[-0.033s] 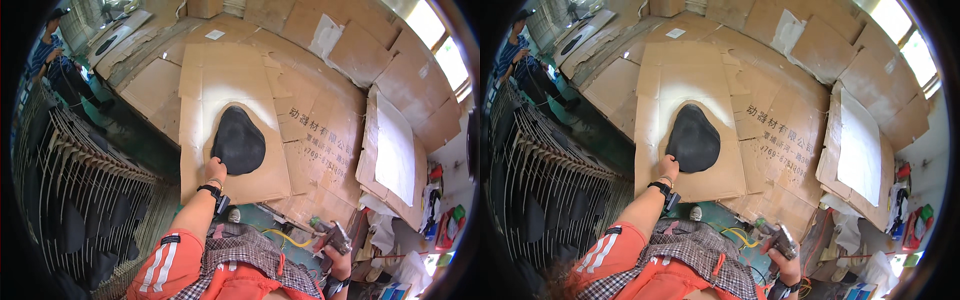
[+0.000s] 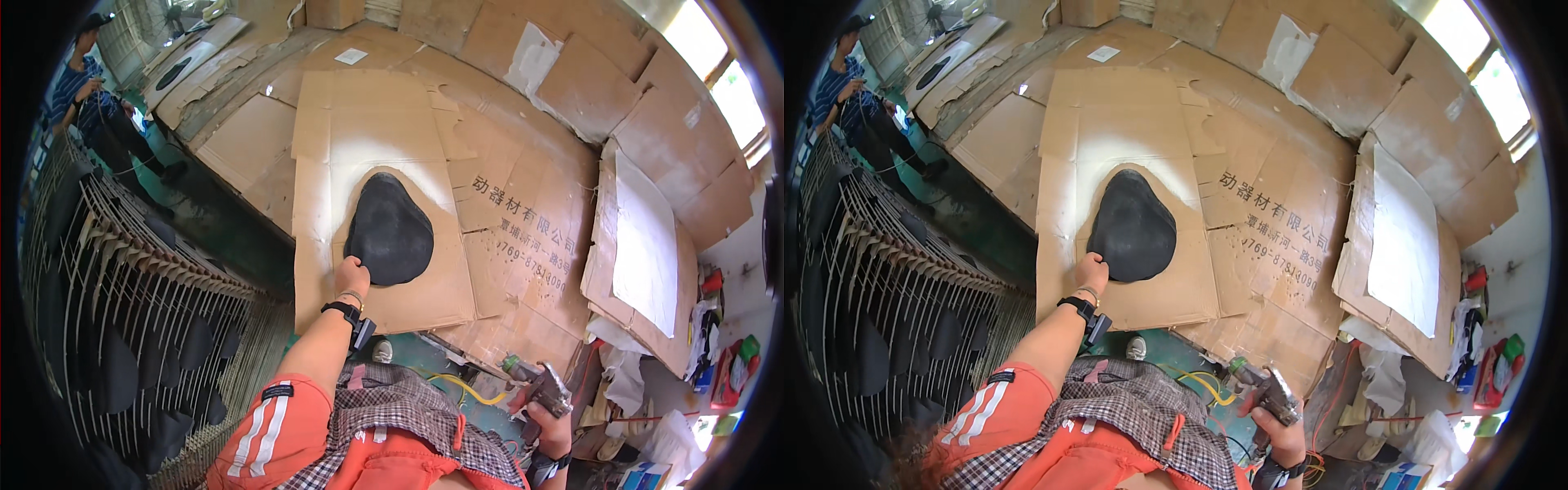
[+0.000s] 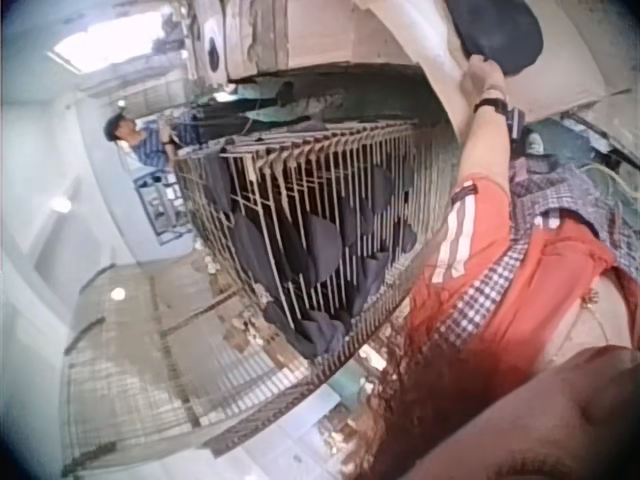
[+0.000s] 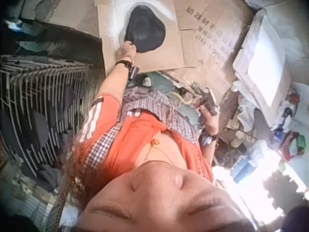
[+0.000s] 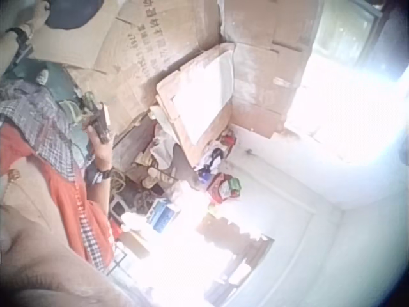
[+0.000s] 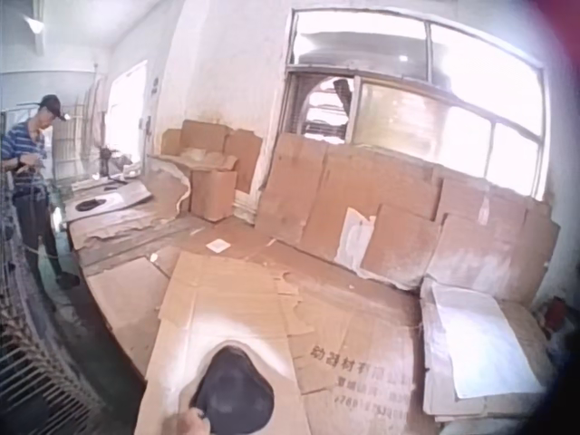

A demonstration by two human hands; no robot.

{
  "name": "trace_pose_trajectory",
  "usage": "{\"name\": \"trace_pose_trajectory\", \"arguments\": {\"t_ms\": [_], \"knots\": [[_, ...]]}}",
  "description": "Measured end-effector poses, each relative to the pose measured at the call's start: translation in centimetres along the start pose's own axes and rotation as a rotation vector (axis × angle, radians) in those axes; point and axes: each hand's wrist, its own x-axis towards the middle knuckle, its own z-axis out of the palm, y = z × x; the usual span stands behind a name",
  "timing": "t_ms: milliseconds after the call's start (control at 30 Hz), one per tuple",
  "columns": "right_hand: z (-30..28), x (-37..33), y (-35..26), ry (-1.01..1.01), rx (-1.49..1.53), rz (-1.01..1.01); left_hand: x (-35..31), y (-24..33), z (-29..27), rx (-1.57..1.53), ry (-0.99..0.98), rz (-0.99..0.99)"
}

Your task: The person repeatedly picks up black, irregularly shaped objects from a cardboard surface and sprays them with a handheld spray gun. After spraying, the person places the objects onto a metal wire rack. The process is repeated continuously for multiple items.

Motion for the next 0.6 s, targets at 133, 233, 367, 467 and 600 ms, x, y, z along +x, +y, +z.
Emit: {"name": "trace_pose_trajectory", "arguments": {"t_ms": [133, 233, 367, 467, 600], "knots": [[-0.3, 0.3, 0.4, 0.126, -0.019, -0.02, 0.2, 0.4, -0.1, -0.191, 0.001, -0.008], [-1.7, 0.1, 0.2, 0.128, -0.016, 0.026, 2.5, -2.0, 2.9, -0.546, 0.007, -0.168], [-0.1, 0.6, -0.3, -0.002, 0.07, 0.055, 2.3, -0.9, 2.9, -0.916, -0.098, -0.42], [0.8, 2.2, 0.2, 0.056, 0.076, 0.018, 1.9, 0.1, 2.4, -1.064, -0.158, -0.448], [0.9, 4.1, 0.6, 0.074, 0.06, -0.036, 0.5, 4.8, -2.3, -1.296, -0.455, -0.2]]}}
